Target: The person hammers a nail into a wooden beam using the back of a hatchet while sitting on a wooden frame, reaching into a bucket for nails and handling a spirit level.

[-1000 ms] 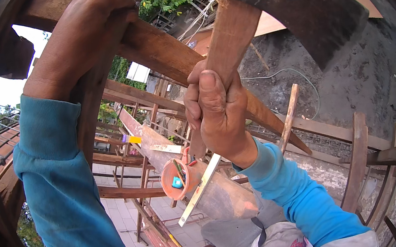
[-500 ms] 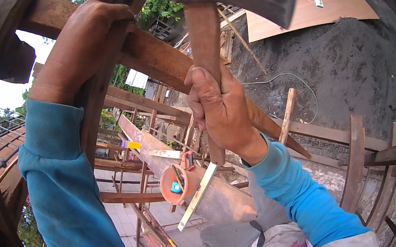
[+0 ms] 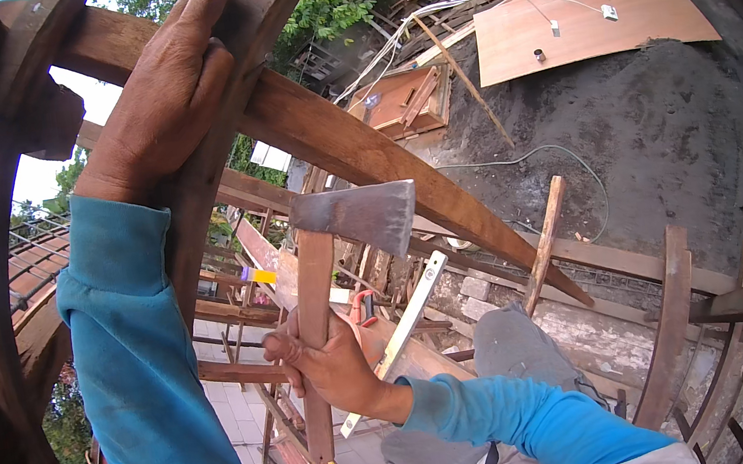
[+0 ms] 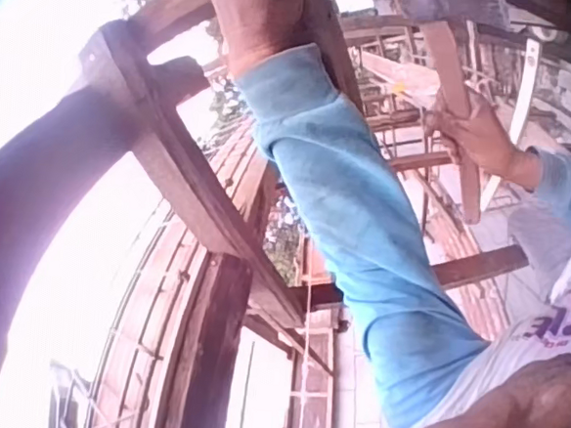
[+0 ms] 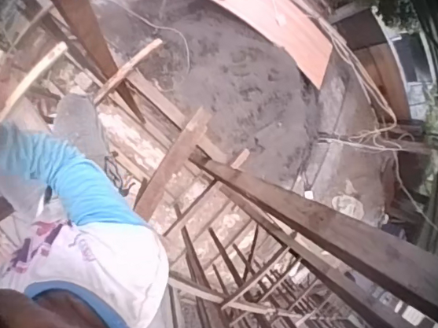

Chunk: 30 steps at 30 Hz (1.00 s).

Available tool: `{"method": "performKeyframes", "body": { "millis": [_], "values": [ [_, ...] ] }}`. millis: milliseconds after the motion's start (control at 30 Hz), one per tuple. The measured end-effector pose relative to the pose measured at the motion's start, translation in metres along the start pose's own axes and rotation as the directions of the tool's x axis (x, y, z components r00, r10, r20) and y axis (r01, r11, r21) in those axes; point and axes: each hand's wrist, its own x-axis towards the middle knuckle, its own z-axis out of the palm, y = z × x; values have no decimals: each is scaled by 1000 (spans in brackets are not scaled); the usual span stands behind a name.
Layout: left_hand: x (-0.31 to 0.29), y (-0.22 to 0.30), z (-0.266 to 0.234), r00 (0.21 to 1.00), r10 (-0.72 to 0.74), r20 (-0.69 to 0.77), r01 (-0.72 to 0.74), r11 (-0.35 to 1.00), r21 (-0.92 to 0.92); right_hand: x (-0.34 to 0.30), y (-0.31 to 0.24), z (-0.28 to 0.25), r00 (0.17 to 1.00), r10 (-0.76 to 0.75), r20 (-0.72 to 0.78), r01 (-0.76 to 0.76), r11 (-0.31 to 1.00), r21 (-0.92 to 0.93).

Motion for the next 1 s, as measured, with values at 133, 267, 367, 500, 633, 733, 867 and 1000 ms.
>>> {"method": "performKeyframes", "body": {
  "millis": [133,267,367,500,633,733,867,1000],
  "values": [
    [0,5,-1,999,-42,-24,43,998,49,8,24,45,987,119,104,-127,989,70],
    [-6,8,-4,1000,-4,3,4,990,140,13,46,75,996,-71,61,78,988,-132],
    [-5,11,1,1000,27,3,-27,991,132,19,43,78,971,-229,70,240,932,-272],
    [-23,45,-20,939,-302,167,256,934,248,7,53,87,984,161,78,-172,969,178],
    [-52,97,-24,988,-146,-59,156,957,244,23,51,77,945,-295,140,274,950,151],
    [-120,167,-42,957,-270,-103,286,936,203,34,42,82,953,-207,220,126,934,333],
    [-261,224,-39,692,-488,-532,715,569,408,11,30,98,966,24,258,-99,955,281],
    [-300,205,-26,616,-644,-453,749,304,588,15,34,85,974,9,226,-81,947,310]
  ]
}}
